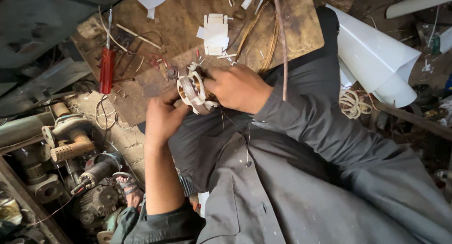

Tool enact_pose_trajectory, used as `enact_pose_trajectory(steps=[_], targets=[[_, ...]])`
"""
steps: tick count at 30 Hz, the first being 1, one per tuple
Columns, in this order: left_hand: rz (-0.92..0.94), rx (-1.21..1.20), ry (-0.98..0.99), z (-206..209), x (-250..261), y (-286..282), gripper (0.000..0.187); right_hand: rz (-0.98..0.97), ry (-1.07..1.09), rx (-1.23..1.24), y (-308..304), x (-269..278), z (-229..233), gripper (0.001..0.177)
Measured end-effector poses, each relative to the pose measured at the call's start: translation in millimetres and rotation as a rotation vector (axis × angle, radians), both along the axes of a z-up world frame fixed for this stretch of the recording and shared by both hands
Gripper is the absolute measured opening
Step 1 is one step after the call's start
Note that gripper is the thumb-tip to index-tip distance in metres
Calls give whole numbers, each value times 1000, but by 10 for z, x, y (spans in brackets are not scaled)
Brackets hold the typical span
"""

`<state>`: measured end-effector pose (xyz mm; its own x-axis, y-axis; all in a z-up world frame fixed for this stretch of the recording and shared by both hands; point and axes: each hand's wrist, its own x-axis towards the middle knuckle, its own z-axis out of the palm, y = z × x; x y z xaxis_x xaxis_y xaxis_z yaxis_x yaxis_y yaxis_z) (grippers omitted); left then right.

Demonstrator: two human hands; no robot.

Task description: The person is sitting on the floor in a workshop, winding copper wire around a motor stator core. They use scissors to cut small pieces of white insulating material and insert them into the slots of the stator between the wire coils.

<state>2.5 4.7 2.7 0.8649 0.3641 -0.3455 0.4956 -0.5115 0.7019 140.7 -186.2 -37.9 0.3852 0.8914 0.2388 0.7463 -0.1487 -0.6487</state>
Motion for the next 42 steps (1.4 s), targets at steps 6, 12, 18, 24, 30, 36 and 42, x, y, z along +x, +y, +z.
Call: enact_pose_trajectory(steps=[6, 12, 18, 24, 30, 36, 42], targets=[[-33, -254, -130, -146, -79, 47, 22, 145, 145, 142, -27, 183, -8, 33], [-9, -286, -102, -230, -120, 89, 19, 167, -48, 110, -19, 290, -69, 26], [-188, -66, -222, -218, -107, 116, 17, 93, 164, 80, 20, 246, -76, 29], [-141, 195, -241, -382, -141, -50, 10, 106, 328, -6, 20, 249, -168, 27], [-64, 3, -338, -334, -104, -56, 22, 71, 326, -21, 27, 214, -180, 35], [106, -124, -338, -344, -53, -183, 22, 102, 313, -77, 10, 252, -104, 34], [28, 47, -296, -220, -90, -259, 23, 26, 333, -126, 16, 134, -85, 23]])
